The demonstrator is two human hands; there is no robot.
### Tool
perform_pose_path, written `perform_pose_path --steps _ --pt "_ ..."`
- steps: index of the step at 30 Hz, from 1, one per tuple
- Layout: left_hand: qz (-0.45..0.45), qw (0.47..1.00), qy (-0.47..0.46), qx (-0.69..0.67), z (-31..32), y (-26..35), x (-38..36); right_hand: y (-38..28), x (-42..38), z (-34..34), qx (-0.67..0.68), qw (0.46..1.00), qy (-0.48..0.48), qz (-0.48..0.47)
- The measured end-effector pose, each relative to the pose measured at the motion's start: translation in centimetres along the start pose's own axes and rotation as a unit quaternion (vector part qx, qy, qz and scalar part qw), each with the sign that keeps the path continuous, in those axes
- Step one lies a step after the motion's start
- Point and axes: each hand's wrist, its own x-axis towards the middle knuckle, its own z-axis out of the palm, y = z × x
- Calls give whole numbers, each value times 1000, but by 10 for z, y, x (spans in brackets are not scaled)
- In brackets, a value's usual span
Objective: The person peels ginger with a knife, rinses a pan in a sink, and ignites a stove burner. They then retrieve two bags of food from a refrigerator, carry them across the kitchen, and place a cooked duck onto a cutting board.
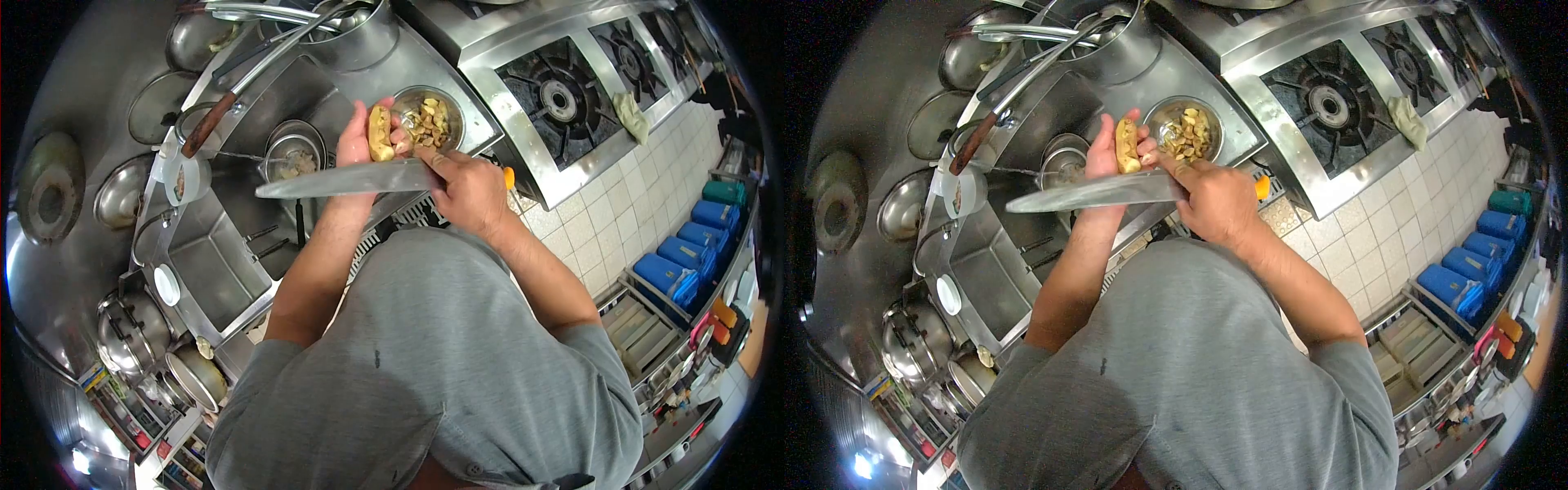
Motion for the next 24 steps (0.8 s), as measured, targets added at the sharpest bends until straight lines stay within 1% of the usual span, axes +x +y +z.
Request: perform_pose_path --steps 1,2,4,7,11,14,16,17,19,20,22,24 --pt "14 1000 -18 1 0 1 1 -3 -1 -1 -31 999 -17 -15" --pt "13 1000 -18 2 -1 2 0 -4 -2 0 -31 999 -17 -14" --pt "24 999 -28 13 4 3 0 -6 -2 2 -44 999 17 -20" --pt "26 998 -51 3 6 3 1 -6 -1 1 -43 999 10 -15" --pt "21 997 -67 14 11 5 -2 -8 1 -2 -45 999 6 -19" --pt "0 997 -75 24 11 5 -3 -4 0 4 -42 999 12 -20" --pt "18 996 -80 34 12 3 -2 -4 1 8 -53 997 44 -24" --pt "19 996 -80 34 12 2 -2 -4 1 11 -53 997 44 -24" --pt "11 996 -87 -2 8 0 0 -2 4 16 -59 996 71 -16" --pt "10 996 -87 -3 6 -3 2 -2 5 16 -60 996 71 -15" --pt "23 996 -81 9 2 -9 5 -3 7 15 -55 998 39 10" --pt "23 997 -76 -10 0 -12 6 0 7 17 -59 997 44 7"
